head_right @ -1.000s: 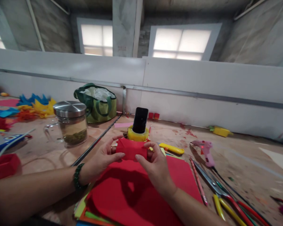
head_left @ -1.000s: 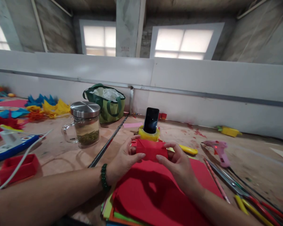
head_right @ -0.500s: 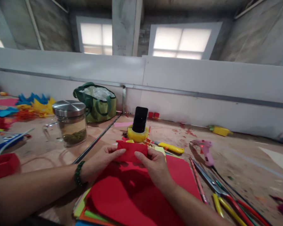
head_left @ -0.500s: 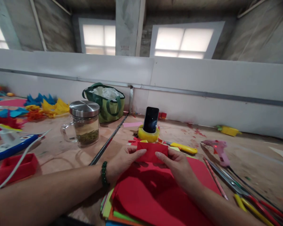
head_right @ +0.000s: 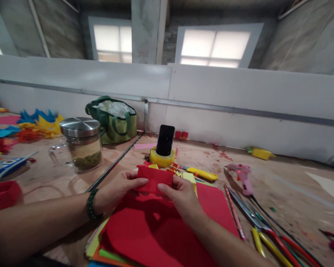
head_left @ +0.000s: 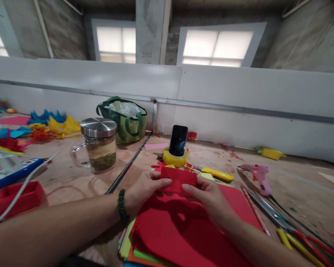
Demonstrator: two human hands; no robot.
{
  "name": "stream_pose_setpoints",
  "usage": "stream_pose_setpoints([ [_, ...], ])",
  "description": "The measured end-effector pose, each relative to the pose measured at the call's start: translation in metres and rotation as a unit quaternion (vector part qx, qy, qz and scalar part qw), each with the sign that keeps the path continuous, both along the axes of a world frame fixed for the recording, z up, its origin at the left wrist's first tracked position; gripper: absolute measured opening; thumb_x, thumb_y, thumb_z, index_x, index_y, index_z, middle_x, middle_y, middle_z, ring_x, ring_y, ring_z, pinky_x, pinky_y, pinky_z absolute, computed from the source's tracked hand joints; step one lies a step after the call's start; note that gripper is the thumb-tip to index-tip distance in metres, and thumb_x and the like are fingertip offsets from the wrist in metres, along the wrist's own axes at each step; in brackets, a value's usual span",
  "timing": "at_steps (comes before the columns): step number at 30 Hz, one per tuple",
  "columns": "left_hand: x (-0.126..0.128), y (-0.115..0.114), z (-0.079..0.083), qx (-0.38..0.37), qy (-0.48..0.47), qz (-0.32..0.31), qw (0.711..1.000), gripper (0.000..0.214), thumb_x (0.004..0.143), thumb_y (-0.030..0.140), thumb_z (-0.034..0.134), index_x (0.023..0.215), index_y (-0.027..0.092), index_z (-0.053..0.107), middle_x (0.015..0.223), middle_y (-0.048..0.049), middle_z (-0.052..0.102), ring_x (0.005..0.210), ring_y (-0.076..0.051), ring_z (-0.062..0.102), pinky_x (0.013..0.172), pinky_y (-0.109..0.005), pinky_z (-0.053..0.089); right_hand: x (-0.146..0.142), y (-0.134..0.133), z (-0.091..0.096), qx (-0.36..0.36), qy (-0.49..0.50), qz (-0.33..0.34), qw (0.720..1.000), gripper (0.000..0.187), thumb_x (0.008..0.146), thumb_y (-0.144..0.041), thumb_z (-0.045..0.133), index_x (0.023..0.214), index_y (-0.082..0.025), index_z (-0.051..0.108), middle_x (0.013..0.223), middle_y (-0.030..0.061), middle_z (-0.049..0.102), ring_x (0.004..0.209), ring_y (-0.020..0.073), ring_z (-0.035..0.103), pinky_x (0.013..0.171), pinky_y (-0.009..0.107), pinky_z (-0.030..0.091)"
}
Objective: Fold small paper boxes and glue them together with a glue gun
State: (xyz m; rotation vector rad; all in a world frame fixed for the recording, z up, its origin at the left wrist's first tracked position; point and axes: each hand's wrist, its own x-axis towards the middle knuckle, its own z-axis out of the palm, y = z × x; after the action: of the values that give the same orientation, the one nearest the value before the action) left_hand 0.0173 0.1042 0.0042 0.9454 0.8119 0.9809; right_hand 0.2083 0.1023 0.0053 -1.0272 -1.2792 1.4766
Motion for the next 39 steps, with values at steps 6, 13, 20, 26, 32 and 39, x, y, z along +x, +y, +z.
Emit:
stream_pose_setpoints([
  [6, -0.001, 0.0, 0.0, 0.009, 0.019, 0.005, 1.0, 0.044, 0.057, 0.037, 0.087, 0.086, 0.007, 0.073, 0.078, -0.0112, 0.073, 0.062, -0.016, 0.066, 0.061, -0.023, 0.05, 0.001, 0.001, -0.002, -0.074, -0.007, 0.009, 0.997, 0.034, 0.069, -0.043, 0.078, 0.087, -0.016, 0.07, 0.075, 0.0054, 0.074, 0.059, 0.0155, 0.068, 0.054, 0.024, 0.053],
  [13, -0.001, 0.002, 0.002, 0.014, 0.009, -0.001, 1.0, 0.037, 0.058, 0.036, 0.086, 0.078, 0.008, 0.07, 0.069, -0.0064, 0.069, 0.056, -0.012, 0.062, 0.056, -0.02, 0.048, 0.0, 0.0, 0.0, -0.025, -0.01, 0.009, 1.0, 0.036, 0.064, -0.046, 0.081, 0.084, -0.017, 0.072, 0.079, 0.0043, 0.074, 0.066, 0.0167, 0.068, 0.065, 0.029, 0.057],
  [20, -0.001, 0.003, 0.003, 0.021, 0.023, -0.004, 1.0, 0.037, 0.057, 0.034, 0.084, 0.077, 0.008, 0.068, 0.062, -0.0018, 0.063, 0.05, -0.008, 0.056, 0.05, -0.017, 0.044, -0.001, -0.003, 0.01, 0.033, -0.037, 0.003, 0.999, 0.037, 0.061, -0.046, 0.082, 0.081, -0.018, 0.069, 0.071, -0.0007, 0.069, 0.06, 0.0138, 0.062, 0.056, 0.027, 0.056],
  [26, -0.003, 0.002, 0.002, 0.032, 0.008, -0.018, 0.999, 0.036, 0.061, 0.031, 0.083, 0.085, 0.008, 0.069, 0.067, -0.0028, 0.064, 0.049, -0.007, 0.054, 0.05, -0.018, 0.044, 0.003, -0.005, 0.011, 0.056, -0.047, 0.025, 0.997, 0.027, 0.069, -0.04, 0.077, 0.079, -0.017, 0.067, 0.063, -0.0011, 0.066, 0.049, 0.0112, 0.059, 0.047, 0.022, 0.052],
  [32, -0.004, 0.004, 0.0, 0.047, -0.004, -0.017, 0.999, 0.032, 0.068, 0.023, 0.076, 0.095, 0.01, 0.066, 0.069, -0.0001, 0.062, 0.047, -0.006, 0.055, 0.047, -0.015, 0.044, 0.005, -0.003, 0.009, 0.044, -0.027, 0.011, 0.999, 0.03, 0.067, -0.037, 0.077, 0.091, -0.019, 0.075, 0.063, -0.0005, 0.069, 0.044, 0.0106, 0.058, 0.046, 0.024, 0.052],
  [39, -0.001, 0.004, 0.007, -0.042, -0.039, 0.041, 0.997, 0.024, 0.077, 0.012, 0.062, 0.101, 0.014, 0.059, 0.074, -0.0002, 0.064, 0.049, -0.009, 0.062, 0.046, -0.016, 0.044, 0.007, 0.002, -0.001, 0.04, 0.007, -0.004, 0.999, 0.024, 0.067, -0.034, 0.078, 0.088, -0.022, 0.078, 0.073, 0.0028, 0.074, 0.052, 0.0131, 0.064, 0.05, 0.024, 0.054],
])
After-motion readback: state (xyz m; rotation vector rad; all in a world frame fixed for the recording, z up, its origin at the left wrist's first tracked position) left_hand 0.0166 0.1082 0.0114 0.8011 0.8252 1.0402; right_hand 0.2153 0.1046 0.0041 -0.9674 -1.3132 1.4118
